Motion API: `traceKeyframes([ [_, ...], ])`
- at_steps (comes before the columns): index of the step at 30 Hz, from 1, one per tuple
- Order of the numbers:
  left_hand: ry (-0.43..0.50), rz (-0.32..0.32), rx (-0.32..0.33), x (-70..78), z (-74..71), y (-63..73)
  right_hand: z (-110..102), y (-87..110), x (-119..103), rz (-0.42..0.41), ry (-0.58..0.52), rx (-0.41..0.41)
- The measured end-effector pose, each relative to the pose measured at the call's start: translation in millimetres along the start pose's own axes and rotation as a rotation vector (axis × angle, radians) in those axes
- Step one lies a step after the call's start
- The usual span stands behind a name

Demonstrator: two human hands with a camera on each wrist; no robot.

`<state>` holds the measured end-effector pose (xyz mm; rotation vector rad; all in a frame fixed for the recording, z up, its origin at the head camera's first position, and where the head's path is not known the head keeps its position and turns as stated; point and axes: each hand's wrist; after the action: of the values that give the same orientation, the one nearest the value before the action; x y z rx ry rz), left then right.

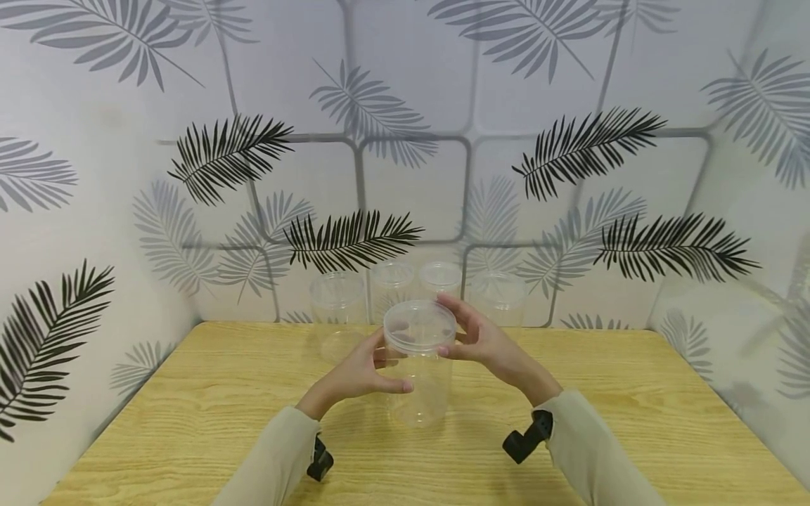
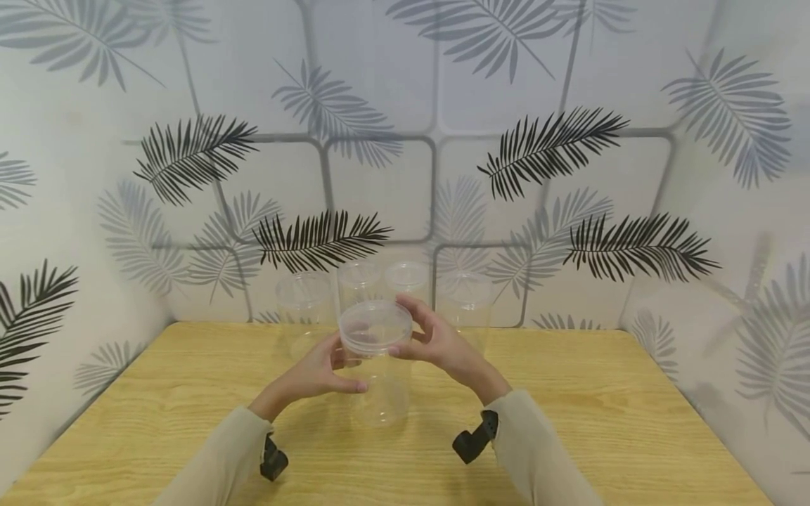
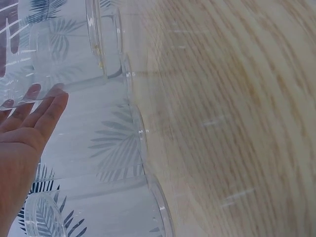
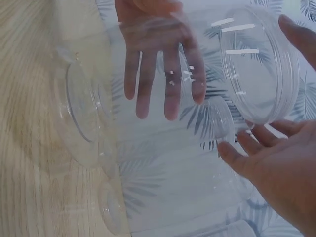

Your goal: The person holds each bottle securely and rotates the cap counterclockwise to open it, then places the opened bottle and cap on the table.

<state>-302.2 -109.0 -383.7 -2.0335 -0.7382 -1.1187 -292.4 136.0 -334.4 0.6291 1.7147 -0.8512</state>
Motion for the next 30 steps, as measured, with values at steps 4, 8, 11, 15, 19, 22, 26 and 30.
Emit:
traceKeyframes([
  [4,-0.002,0.006,0.019,0.5,-0.1,0.1,10,2.8,-3,-0.039,0.131,0.153],
  [8,0.001,0.01,0.035,2.0,0.1,0.3,22,3.7,-3,-0.061,0.263,0.288],
  [11,-0.004,0.02,0.04,2.2,0.3,0.0,28,3.9,-2,-0.047,0.306,0.334],
  [15,0.001,0.031,0.04,1.2,0.5,-0.7,31,2.2,0,-0.031,0.318,0.367],
  [19,0.003,0.029,0.029,0.1,0.3,-0.8,29,1.2,0,-0.024,0.322,0.364],
  [22,0.0,0.026,0.021,-0.6,-0.2,-0.8,22,1.3,0,-0.03,0.284,0.295],
  [26,0.01,0.034,0.003,-1.2,-1.0,-1.1,9,-0.4,1,-0.036,0.117,0.114],
  [30,0.018,0.025,-0.017,1.8,-0.8,-1.1,-3,-4.1,2,-0.027,-0.044,-0.035],
])
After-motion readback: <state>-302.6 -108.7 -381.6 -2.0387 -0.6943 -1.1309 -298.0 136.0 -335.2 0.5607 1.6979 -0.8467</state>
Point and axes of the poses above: each hand's wrist, its own y-axis away from the middle knuckle, its own z-axis out of the palm, x = y × z, and after that the axes turned 2 degrees about z, right-handed
